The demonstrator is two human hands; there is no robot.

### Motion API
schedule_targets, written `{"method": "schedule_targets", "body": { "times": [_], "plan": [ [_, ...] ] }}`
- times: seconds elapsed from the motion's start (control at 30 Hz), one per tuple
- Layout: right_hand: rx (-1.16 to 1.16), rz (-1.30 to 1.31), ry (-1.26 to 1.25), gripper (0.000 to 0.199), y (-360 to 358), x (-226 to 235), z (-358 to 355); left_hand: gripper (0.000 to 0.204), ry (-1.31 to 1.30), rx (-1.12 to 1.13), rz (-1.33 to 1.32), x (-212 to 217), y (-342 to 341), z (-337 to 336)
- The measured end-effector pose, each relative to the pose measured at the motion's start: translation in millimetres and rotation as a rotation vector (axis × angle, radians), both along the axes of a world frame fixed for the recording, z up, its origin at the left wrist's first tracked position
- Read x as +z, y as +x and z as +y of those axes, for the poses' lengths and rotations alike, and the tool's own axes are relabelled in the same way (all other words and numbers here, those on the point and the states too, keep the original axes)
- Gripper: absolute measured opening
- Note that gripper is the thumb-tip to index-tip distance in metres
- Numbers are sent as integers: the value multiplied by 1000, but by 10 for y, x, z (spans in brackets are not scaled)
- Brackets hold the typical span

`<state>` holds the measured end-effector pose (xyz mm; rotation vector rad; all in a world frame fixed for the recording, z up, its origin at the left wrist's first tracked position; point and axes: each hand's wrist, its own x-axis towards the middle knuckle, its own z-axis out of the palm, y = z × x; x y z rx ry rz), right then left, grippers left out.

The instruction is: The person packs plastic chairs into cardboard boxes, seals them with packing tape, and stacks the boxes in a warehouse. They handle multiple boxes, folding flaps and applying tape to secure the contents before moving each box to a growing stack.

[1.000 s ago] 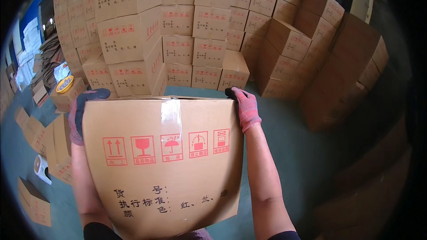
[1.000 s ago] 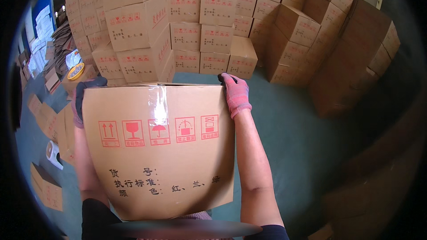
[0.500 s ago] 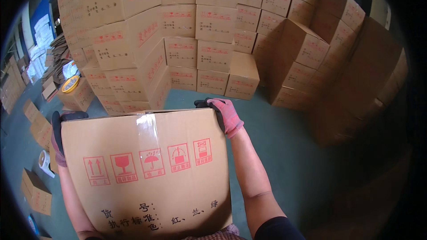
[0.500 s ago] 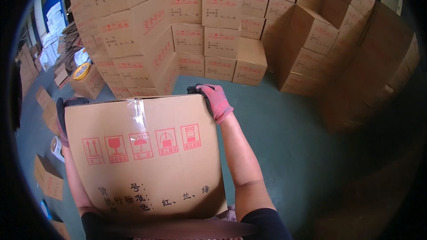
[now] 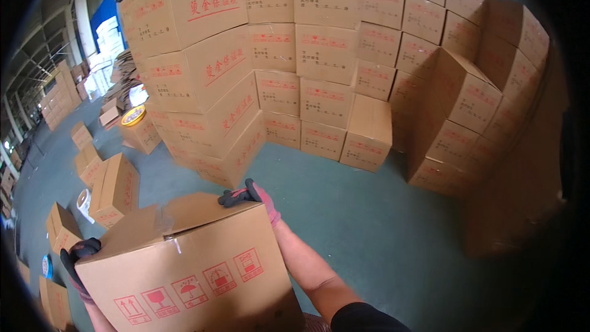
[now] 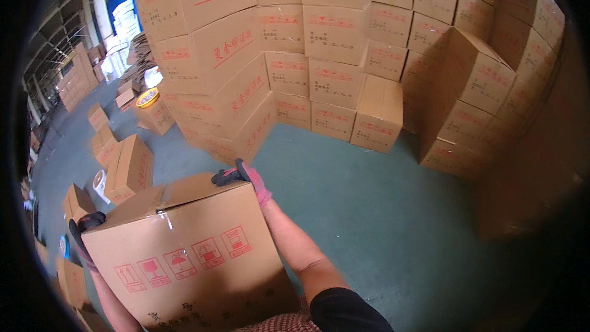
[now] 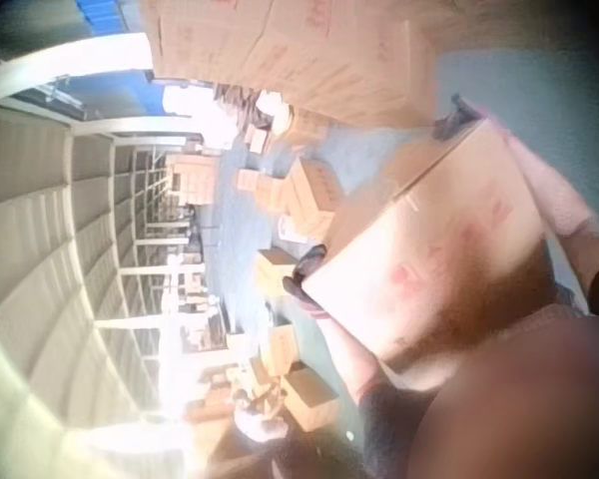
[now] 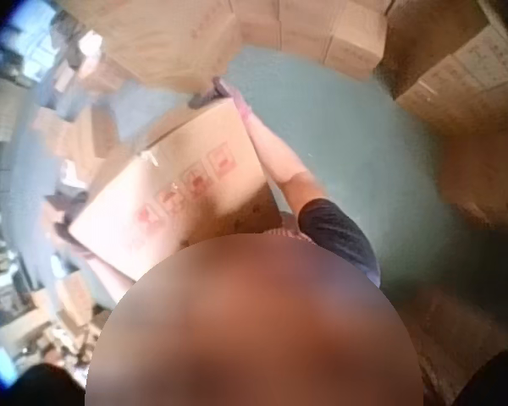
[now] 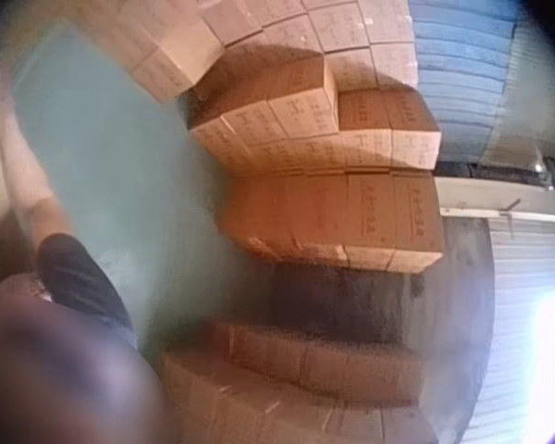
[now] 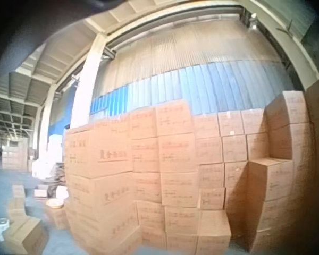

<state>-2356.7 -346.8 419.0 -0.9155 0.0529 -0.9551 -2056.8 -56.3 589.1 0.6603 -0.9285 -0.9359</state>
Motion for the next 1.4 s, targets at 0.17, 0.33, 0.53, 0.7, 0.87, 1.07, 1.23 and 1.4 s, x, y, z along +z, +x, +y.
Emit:
{"method": "schedule_targets", "body": {
  "times": [0.17, 0.33, 0.53, 0.7, 0.87, 1.07, 1.23, 1.4],
  "plan": [
    [63, -20, 23, 46, -13, -70, -196, 39, 27, 160, -43, -44, -327, -7],
    [57, 19, 134, 44, -138, -183, -576, 37, 31, 186, -71, -56, -437, -290],
    [29, 13, 396, 39, -823, -305, -809, 35, -16, 131, -160, 90, -989, -720],
    [-116, 59, 236, 40, -1550, 268, -905, 34, -55, 125, -195, 208, -1606, -941],
    [-239, 46, 36, 40, -2741, 669, -1417, 35, -157, 29, -195, 253, -2270, -1525],
    [-558, 163, 31, 40, -4466, 1023, -1888, 36, -260, -160, -166, 122, -3182, -2860],
    [-943, 317, -51, 42, -5683, 1022, -2011, 41, -370, -120, -220, -231, -4344, -4329],
    [-1213, 392, -245, 43, -6438, 1030, -2156, 45, -185, -382, 181, -471, -5098, -5428]
  ]
}}
